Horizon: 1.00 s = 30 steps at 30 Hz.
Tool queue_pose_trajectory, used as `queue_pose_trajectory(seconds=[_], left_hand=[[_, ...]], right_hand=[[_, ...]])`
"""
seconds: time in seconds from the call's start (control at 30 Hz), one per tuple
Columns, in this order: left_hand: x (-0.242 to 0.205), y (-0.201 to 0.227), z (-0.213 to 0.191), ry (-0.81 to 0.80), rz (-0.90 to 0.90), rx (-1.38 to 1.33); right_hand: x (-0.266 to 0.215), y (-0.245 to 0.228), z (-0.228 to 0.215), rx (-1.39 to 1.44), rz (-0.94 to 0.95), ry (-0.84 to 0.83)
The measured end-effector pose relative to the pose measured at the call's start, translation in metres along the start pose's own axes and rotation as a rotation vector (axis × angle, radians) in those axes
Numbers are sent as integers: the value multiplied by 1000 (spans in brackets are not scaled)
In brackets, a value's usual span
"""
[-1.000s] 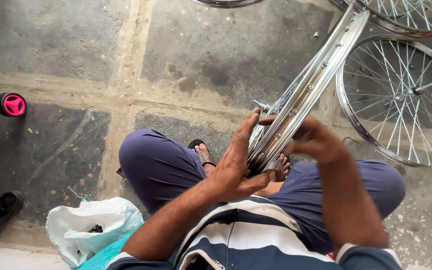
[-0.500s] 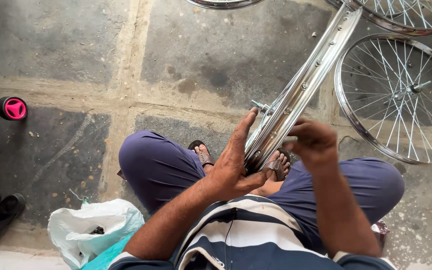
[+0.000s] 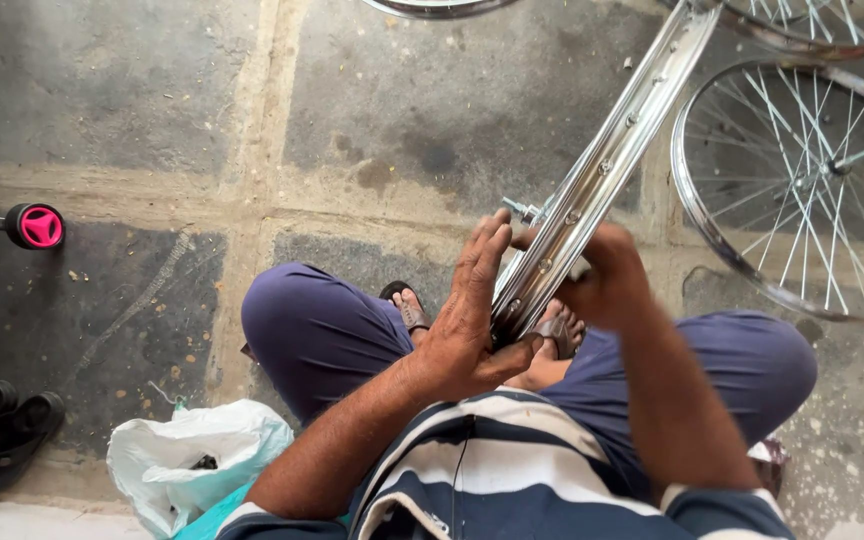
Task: The person scrubs a bicycle rim with a small abrasive pad, moving along the rim's surface to remove dirt or oxidation. The person holds the rim with one hand and scrubs with the other, rotating the rim to access different sections.
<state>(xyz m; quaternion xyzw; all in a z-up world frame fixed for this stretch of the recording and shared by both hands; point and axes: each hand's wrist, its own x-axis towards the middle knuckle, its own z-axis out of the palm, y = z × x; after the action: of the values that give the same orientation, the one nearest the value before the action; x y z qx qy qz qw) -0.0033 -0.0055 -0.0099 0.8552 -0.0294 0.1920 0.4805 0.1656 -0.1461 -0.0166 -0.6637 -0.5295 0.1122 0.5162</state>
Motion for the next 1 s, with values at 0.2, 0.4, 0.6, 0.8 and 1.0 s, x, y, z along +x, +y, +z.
queue_pose_trajectory(seconds=[0.2, 0.4, 0.6, 0.8, 1.0], left_hand=[[-1, -1, 3, 41, 23, -1], [-4, -5, -8, 16, -45, -79], [-4, 0, -6, 44, -19, -104], [69, -5, -29, 47, -46, -199], [97, 7, -28, -81, -164, -355]], right_hand=[[5, 10, 31, -202, -223, 376], [7, 14, 15, 339, 272, -72], [-30, 55, 3, 796, 116, 29], [-49, 87, 45, 623, -22, 304], [-46, 67, 0, 772, 321, 139]])
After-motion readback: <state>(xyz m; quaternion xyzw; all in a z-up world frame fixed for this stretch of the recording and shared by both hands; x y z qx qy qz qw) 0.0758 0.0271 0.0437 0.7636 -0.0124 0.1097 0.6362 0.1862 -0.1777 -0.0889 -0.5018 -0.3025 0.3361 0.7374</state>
